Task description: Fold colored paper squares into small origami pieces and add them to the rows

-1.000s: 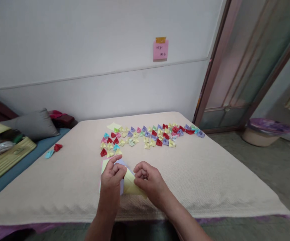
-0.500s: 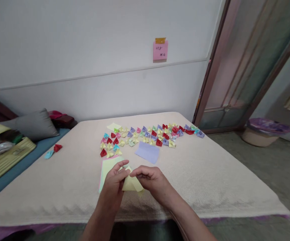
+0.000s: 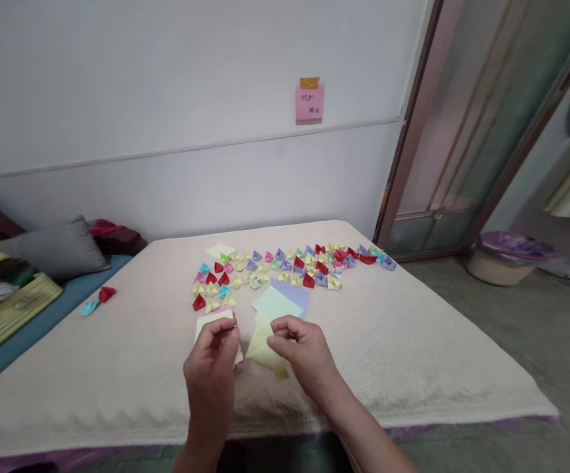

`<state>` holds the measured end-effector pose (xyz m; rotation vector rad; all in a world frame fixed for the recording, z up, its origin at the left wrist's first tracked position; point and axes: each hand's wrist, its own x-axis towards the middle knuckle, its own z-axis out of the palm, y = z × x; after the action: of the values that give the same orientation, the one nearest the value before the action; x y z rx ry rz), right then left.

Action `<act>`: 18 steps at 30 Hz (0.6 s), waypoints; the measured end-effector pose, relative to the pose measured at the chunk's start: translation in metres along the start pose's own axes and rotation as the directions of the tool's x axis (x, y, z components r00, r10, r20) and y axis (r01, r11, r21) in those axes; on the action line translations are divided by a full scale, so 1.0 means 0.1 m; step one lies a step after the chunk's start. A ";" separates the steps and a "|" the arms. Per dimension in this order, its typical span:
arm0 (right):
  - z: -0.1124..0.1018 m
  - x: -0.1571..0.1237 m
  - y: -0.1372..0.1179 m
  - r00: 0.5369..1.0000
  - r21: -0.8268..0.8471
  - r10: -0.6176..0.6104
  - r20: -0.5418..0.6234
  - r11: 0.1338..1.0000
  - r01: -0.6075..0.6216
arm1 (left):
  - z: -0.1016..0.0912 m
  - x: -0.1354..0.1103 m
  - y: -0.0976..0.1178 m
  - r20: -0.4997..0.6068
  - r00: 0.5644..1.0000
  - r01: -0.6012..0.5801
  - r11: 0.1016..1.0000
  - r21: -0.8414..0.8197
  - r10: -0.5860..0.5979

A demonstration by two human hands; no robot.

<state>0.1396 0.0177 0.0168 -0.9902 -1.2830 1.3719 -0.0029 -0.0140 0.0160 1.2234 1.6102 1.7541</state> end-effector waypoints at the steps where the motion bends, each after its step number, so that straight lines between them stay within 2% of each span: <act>1: 0.01 -0.01 0.00 1.000 -0.026 -0.014 -0.010 1.000 0.014 | 0.00 -0.02 0.02 0.002 0.997 -0.083 0.996 0.022 0.083; 3: 0.04 -0.03 -0.02 0.999 -0.093 -0.048 -0.019 0.995 0.046 | 0.01 -0.06 0.03 0.023 0.980 -0.197 0.979 0.045 0.196; 5: 0.08 -0.05 -0.04 0.997 -0.169 -0.074 -0.023 0.983 0.069 | 0.02 -0.08 0.03 0.041 0.974 -0.225 0.973 0.055 0.223; 12: 0.11 -0.07 0.02 0.980 -0.384 -0.197 -0.016 0.906 0.176 | 0.02 -0.07 0.01 0.041 0.987 -0.157 0.984 0.083 0.154; 18: 0.10 -0.07 0.09 0.938 -0.510 -0.347 0.017 0.804 0.307 | 0.06 -0.05 0.00 0.056 0.998 0.005 1.000 -0.014 -0.004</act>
<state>0.1299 0.0091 0.0088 -1.0882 -1.7118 0.7284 0.0041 -0.0148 0.0146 1.2507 1.5650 1.7106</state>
